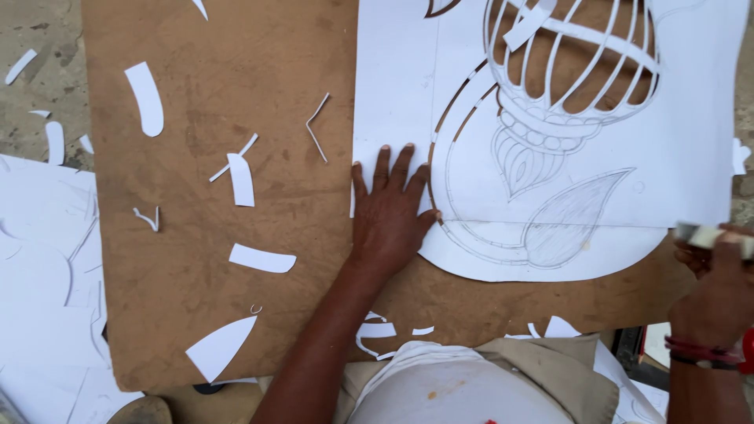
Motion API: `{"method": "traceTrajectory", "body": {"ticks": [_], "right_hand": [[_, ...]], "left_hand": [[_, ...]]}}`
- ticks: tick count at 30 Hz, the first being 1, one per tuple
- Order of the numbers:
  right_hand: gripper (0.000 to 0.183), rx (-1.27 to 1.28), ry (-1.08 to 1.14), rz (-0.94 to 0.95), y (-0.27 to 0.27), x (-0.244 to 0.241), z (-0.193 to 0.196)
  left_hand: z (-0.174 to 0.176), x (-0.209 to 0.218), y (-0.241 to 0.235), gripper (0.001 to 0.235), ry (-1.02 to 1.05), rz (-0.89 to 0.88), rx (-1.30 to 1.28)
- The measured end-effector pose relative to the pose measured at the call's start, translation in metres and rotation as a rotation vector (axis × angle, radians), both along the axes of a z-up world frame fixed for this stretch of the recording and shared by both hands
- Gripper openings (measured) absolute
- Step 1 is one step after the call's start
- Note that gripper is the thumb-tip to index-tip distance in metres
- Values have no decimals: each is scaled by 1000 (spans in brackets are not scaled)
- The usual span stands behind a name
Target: The person uses a craft knife to cut along pencil lines on a large white sheet of paper placed on a brown work surface. They carefully follow curved and straight lines, removing small strips of paper and occasionally lifting the sheet to clear debris.
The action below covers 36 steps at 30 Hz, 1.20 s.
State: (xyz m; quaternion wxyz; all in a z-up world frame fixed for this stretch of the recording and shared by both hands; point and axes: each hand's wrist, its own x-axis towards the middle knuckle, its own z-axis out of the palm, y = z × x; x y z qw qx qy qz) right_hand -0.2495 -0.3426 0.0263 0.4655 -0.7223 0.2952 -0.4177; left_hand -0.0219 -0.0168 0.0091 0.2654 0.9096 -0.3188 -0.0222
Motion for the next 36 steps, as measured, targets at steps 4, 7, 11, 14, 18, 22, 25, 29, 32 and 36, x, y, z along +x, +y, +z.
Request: {"method": "traceTrajectory", "body": {"ticks": [4, 7, 11, 14, 18, 22, 25, 29, 32, 36], "right_hand": [[21, 85, -133, 242, 30, 39, 4], [25, 160, -45, 484, 76, 92, -3], [16, 41, 3, 678, 121, 159, -1], [15, -197, 181, 640, 125, 186, 9], [16, -255, 238, 734, 117, 200, 20], [17, -318, 296, 807, 114, 203, 27], [16, -106, 197, 753, 121, 200, 23], [15, -30, 145, 569, 136, 197, 7], [15, -59, 133, 577, 140, 200, 5], [14, -115, 156, 566, 143, 199, 6]], "left_hand": [[-8, -3, -2, 73, -28, -3, -59], [-10, -3, 3, 76, -34, -9, -83], [-11, -5, 9, 82, -20, -12, -69], [-12, -7, 9, 81, -33, 15, -54], [-13, -8, 10, 80, -15, 33, -53], [-12, -8, 10, 78, -14, 26, -53], [-12, -8, 11, 77, -17, 25, -55], [-14, -8, 9, 75, -8, 24, -45], [-15, -8, 9, 74, -12, 23, -46], [-17, -8, 8, 73, -20, 23, -47]]}}
